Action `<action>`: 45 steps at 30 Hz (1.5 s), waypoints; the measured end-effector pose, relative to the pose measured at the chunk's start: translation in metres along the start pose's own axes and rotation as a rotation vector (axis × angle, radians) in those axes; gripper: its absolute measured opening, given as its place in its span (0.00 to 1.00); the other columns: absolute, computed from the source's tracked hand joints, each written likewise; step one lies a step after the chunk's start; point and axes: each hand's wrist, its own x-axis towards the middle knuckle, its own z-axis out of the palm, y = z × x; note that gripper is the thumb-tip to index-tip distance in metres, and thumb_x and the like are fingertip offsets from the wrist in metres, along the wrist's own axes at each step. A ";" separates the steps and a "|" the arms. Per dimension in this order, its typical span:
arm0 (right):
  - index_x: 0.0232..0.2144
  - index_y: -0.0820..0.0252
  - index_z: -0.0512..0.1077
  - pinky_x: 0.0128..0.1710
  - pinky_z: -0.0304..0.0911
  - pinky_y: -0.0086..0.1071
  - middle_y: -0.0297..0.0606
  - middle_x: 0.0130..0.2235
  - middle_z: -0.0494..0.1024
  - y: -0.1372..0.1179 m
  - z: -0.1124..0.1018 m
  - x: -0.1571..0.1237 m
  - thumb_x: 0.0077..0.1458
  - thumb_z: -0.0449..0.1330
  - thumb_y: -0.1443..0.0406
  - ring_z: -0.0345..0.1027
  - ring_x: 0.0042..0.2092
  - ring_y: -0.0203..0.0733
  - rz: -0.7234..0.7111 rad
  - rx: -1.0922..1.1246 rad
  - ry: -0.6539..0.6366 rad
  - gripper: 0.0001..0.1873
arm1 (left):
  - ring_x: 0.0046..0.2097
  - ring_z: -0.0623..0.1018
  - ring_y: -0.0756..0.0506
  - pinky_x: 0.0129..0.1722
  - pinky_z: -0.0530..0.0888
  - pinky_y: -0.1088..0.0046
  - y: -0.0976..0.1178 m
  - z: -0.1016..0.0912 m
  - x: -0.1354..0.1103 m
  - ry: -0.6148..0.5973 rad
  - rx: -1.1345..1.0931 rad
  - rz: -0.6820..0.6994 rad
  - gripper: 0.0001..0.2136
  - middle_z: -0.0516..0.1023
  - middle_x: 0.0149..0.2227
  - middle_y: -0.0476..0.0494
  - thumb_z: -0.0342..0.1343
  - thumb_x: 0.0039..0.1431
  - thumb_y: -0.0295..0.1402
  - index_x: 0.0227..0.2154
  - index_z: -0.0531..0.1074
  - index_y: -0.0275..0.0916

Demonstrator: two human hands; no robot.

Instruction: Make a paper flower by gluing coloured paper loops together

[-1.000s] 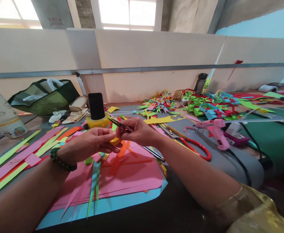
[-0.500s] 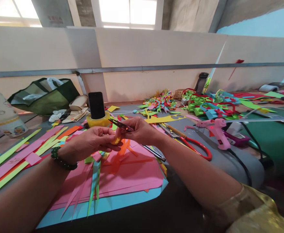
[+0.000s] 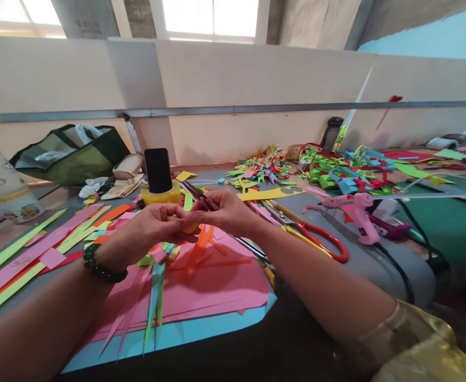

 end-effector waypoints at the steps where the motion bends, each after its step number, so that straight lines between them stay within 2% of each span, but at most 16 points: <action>1: 0.21 0.66 0.73 0.20 0.48 0.25 0.27 0.18 0.64 -0.001 0.001 0.000 0.44 0.66 0.64 0.52 0.21 0.26 0.006 -0.022 0.011 0.09 | 0.33 0.82 0.46 0.31 0.72 0.77 0.000 0.001 0.000 0.006 0.003 -0.001 0.10 0.79 0.27 0.47 0.64 0.50 0.36 0.26 0.70 0.35; 6: 0.23 0.66 0.74 0.23 0.53 0.26 0.31 0.21 0.70 0.001 0.001 0.001 0.43 0.66 0.63 0.59 0.24 0.30 0.017 -0.082 0.052 0.09 | 0.33 0.82 0.47 0.31 0.72 0.77 0.000 0.002 -0.001 -0.007 0.023 -0.030 0.12 0.79 0.28 0.46 0.63 0.52 0.38 0.26 0.70 0.35; 10: 0.22 0.65 0.73 0.24 0.54 0.26 0.30 0.21 0.70 0.004 0.000 0.001 0.43 0.65 0.63 0.59 0.24 0.30 -0.030 -0.136 0.075 0.09 | 0.32 0.81 0.47 0.32 0.73 0.76 0.000 0.001 -0.002 -0.067 0.026 -0.096 0.13 0.80 0.29 0.44 0.58 0.56 0.42 0.29 0.70 0.35; 14: 0.24 0.66 0.73 0.23 0.53 0.26 0.30 0.21 0.70 0.006 -0.001 0.001 0.44 0.65 0.62 0.58 0.24 0.30 -0.025 -0.156 0.066 0.10 | 0.31 0.81 0.47 0.33 0.73 0.74 0.001 0.002 -0.002 -0.041 0.031 -0.088 0.11 0.80 0.27 0.44 0.59 0.57 0.38 0.26 0.69 0.35; 18: 0.24 0.67 0.74 0.21 0.49 0.25 0.28 0.18 0.66 0.008 -0.001 0.002 0.46 0.64 0.60 0.54 0.22 0.27 0.031 -0.090 -0.016 0.12 | 0.30 0.81 0.48 0.33 0.74 0.74 0.003 0.006 -0.002 0.026 0.061 -0.080 0.08 0.80 0.26 0.44 0.56 0.60 0.32 0.27 0.70 0.34; 22: 0.23 0.65 0.72 0.23 0.56 0.26 0.29 0.19 0.69 0.009 0.002 0.001 0.43 0.66 0.61 0.60 0.23 0.30 0.041 -0.031 -0.001 0.11 | 0.28 0.80 0.49 0.30 0.74 0.76 0.001 0.009 -0.001 0.030 0.084 -0.040 0.09 0.79 0.25 0.44 0.52 0.63 0.30 0.27 0.69 0.34; 26: 0.21 0.64 0.71 0.23 0.57 0.26 0.30 0.19 0.70 0.006 0.005 0.001 0.42 0.67 0.60 0.61 0.23 0.30 0.026 -0.078 0.083 0.12 | 0.27 0.80 0.48 0.29 0.74 0.74 -0.002 0.011 0.000 0.085 0.086 0.026 0.08 0.79 0.24 0.44 0.54 0.61 0.31 0.27 0.69 0.34; 28: 0.19 0.64 0.70 0.20 0.53 0.25 0.28 0.17 0.68 0.004 0.004 0.002 0.41 0.68 0.58 0.58 0.20 0.28 0.035 -0.057 0.115 0.15 | 0.27 0.80 0.48 0.29 0.74 0.74 -0.002 0.010 0.000 0.084 0.070 0.055 0.08 0.79 0.25 0.44 0.54 0.61 0.33 0.28 0.69 0.35; 30: 0.18 0.64 0.69 0.17 0.47 0.24 0.26 0.15 0.64 0.004 0.003 0.003 0.39 0.69 0.56 0.53 0.18 0.26 0.067 -0.016 0.129 0.18 | 0.29 0.80 0.47 0.29 0.73 0.74 -0.002 0.008 0.000 0.032 0.036 0.055 0.09 0.79 0.27 0.44 0.54 0.61 0.36 0.29 0.70 0.35; 33: 0.17 0.64 0.68 0.14 0.41 0.24 0.25 0.14 0.63 0.007 0.001 0.004 0.38 0.70 0.54 0.49 0.16 0.24 0.137 0.050 0.108 0.20 | 0.32 0.80 0.48 0.31 0.71 0.75 -0.002 0.002 0.000 -0.043 -0.009 0.029 0.11 0.79 0.31 0.44 0.58 0.56 0.40 0.29 0.71 0.35; 38: 0.19 0.62 0.65 0.13 0.35 0.24 0.21 0.12 0.56 0.014 -0.004 0.007 0.42 0.67 0.51 0.43 0.14 0.22 0.174 0.287 0.061 0.22 | 0.27 0.72 0.55 0.32 0.70 0.77 -0.004 -0.007 0.003 -0.021 -0.156 0.012 0.12 0.74 0.27 0.49 0.67 0.45 0.38 0.27 0.76 0.34; 42: 0.29 0.64 0.70 0.13 0.37 0.23 0.20 0.14 0.59 0.013 -0.007 0.007 0.37 0.72 0.58 0.46 0.15 0.23 0.191 0.342 0.048 0.20 | 0.28 0.72 0.54 0.34 0.70 0.76 -0.004 -0.009 0.003 -0.032 -0.289 -0.012 0.10 0.72 0.24 0.50 0.68 0.45 0.35 0.26 0.75 0.33; 45: 0.27 0.64 0.70 0.13 0.39 0.23 0.21 0.14 0.60 0.012 -0.007 0.007 0.36 0.72 0.60 0.48 0.15 0.23 0.174 0.344 0.038 0.19 | 0.29 0.74 0.53 0.34 0.71 0.76 -0.003 -0.008 0.002 -0.035 -0.301 -0.006 0.10 0.74 0.25 0.49 0.68 0.44 0.33 0.26 0.76 0.34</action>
